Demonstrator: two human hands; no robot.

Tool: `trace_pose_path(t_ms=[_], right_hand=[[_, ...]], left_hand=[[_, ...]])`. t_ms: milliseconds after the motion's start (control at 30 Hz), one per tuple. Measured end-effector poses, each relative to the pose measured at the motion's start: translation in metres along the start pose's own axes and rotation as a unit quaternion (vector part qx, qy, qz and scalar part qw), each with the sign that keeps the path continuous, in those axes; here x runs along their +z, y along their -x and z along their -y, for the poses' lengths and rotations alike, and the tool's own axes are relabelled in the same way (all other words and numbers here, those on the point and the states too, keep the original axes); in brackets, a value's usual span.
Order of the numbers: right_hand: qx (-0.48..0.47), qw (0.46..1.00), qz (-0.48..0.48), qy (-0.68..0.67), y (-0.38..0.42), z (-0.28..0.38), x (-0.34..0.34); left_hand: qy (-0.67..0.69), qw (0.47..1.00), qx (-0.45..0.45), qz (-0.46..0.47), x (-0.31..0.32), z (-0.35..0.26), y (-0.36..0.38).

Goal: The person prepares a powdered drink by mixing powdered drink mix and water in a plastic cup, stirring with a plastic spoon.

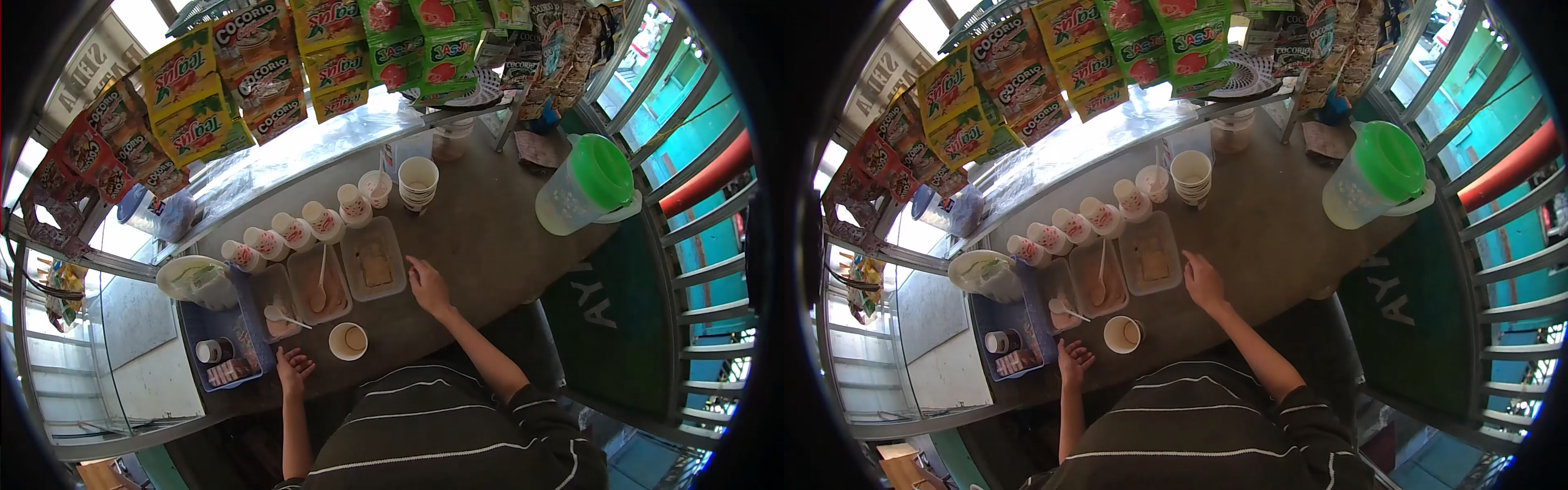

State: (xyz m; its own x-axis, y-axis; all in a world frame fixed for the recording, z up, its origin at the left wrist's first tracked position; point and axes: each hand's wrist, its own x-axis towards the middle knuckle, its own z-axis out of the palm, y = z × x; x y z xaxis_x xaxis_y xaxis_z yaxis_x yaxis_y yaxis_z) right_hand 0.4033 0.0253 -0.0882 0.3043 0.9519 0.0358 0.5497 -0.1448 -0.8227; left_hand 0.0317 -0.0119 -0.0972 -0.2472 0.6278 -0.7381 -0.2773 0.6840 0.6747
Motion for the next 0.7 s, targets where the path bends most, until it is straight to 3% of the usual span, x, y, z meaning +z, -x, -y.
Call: trace_pose_path(t_ms=[367, 433, 467, 533, 600, 700], right_hand=[[-0.041, 0.995, 0.095, 0.006, -0.022, 0.003, -0.005], [-0.003, 0.993, 0.115, -0.025, -0.025, 0.004, -0.025], [-0.004, 0.993, 0.115, -0.022, -0.025, -0.001, -0.036], [-0.049, 0.993, -0.081, -0.074, -0.023, -0.018, -0.068], [-0.031, 0.961, -0.266, -0.064, -0.019, -0.036, -0.121], [0.085, 0.841, -0.533, 0.041, -0.021, -0.1, -0.226]], left_hand=[[0.091, 0.985, 0.096, -0.115, 0.047, 0.02, 0.024], [0.11, 0.978, 0.107, -0.14, 0.054, 0.024, 0.033], [0.095, 0.965, 0.162, -0.184, 0.054, 0.026, 0.037], [0.078, 0.929, 0.264, -0.247, 0.054, 0.024, 0.047], [0.069, 0.889, 0.352, -0.286, 0.055, 0.013, 0.06], [0.055, 0.825, 0.454, -0.332, 0.058, -0.016, 0.077]])
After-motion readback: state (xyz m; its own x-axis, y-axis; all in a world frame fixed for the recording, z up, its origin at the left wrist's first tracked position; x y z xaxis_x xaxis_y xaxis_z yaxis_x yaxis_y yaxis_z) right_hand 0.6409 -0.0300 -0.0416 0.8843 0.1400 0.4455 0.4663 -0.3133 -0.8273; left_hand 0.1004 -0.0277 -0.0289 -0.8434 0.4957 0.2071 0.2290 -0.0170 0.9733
